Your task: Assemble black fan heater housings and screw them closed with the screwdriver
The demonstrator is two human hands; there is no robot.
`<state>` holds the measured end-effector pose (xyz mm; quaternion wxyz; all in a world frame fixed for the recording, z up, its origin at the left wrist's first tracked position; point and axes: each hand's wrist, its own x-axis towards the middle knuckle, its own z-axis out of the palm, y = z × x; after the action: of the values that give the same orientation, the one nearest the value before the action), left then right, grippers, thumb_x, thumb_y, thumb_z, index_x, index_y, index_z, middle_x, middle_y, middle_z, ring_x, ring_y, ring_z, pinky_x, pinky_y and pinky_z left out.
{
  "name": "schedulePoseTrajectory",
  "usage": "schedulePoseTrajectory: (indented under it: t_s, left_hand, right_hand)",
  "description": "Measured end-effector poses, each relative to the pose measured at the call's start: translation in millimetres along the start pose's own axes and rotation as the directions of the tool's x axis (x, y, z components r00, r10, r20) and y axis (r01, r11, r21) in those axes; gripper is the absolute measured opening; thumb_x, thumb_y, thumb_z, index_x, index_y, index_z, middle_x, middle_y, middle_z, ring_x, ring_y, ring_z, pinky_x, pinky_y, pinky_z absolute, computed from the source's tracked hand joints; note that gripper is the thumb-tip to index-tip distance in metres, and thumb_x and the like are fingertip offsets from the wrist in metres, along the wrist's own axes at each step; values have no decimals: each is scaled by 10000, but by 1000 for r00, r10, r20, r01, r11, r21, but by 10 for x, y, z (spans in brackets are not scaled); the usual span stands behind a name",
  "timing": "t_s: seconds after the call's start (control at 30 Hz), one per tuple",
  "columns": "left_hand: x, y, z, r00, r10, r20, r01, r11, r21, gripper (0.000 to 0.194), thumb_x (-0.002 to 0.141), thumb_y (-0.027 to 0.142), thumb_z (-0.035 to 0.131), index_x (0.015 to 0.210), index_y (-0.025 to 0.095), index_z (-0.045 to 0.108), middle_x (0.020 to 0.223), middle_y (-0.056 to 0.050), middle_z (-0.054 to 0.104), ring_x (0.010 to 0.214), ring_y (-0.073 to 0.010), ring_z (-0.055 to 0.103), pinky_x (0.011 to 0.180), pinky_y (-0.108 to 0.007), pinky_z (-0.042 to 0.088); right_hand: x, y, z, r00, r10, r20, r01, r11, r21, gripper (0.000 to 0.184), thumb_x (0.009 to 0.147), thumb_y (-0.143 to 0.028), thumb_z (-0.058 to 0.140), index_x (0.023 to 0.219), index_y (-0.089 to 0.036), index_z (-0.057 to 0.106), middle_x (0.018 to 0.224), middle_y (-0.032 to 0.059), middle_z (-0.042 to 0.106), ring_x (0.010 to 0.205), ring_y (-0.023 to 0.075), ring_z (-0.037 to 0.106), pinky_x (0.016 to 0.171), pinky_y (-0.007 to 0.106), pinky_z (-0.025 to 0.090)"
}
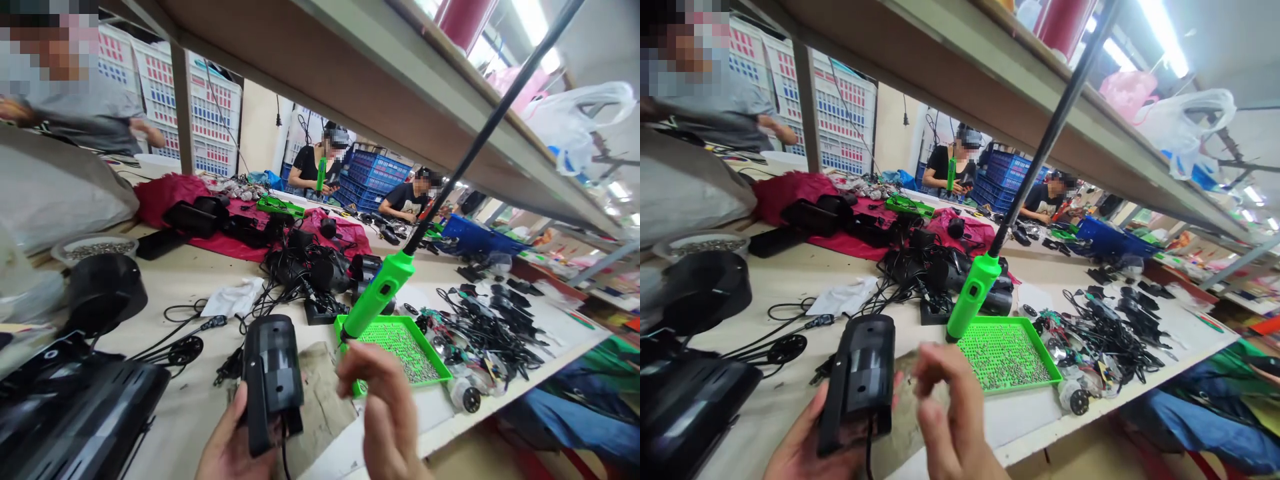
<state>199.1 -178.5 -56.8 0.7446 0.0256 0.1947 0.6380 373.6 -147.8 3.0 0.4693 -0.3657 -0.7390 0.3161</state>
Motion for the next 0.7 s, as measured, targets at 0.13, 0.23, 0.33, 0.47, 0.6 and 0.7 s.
schedulePoseTrajectory:
  t_s: [0.13,0.23,0.33,0.47,0.6,0.7]
  left_hand:
    - [7,7,-1,992,-22,-127,11,997,-80,253,867,329,619,978,167,778,1010,-146,756,898,-293,724,893,-454,549]
    - [3,34,-29,994,25,-104,-36,994,-101,221,885,232,577,965,193,780,988,-114,764,847,-264,734,783,-401,594]
    - [0,52,13,988,131,-87,-141,983,-118,269,902,178,517,955,203,780,979,-90,767,834,-238,737,726,-349,603]
    - [10,64,141,976,149,-157,-171,976,-138,401,947,221,387,922,195,787,963,-110,766,806,-243,739,693,-357,605]
    - [32,43,82,974,174,-142,-190,977,-102,320,917,219,465,962,183,779,996,-121,760,847,-261,735,730,-375,601]
    - [66,17,-106,996,29,-87,-44,985,-167,272,880,220,563,1079,217,749,991,-102,763,890,-281,729,782,-407,594]
  right_hand:
    - [168,180,266,995,86,52,-90,991,98,306,986,-463,475,1218,-280,555,1085,70,616,945,203,629,817,346,541]
    - [172,226,360,973,193,130,-210,968,138,347,962,-503,490,1189,-254,574,1115,78,621,990,208,629,830,338,533]
    - [160,240,379,949,257,184,-291,938,187,389,944,-524,500,1198,-237,567,1146,93,636,1004,214,630,841,352,533]
    - [152,238,370,931,288,225,-335,918,214,409,935,-531,503,1201,-227,565,1157,103,646,1000,217,631,867,370,529]
    - [117,226,359,962,147,231,-191,965,180,449,889,-547,580,1222,-247,564,1153,89,616,1039,226,624,880,354,542]
    - [78,266,388,967,-11,255,3,1000,29,762,722,-563,756,1356,-260,461,1326,120,524,1227,286,542,1024,413,483]
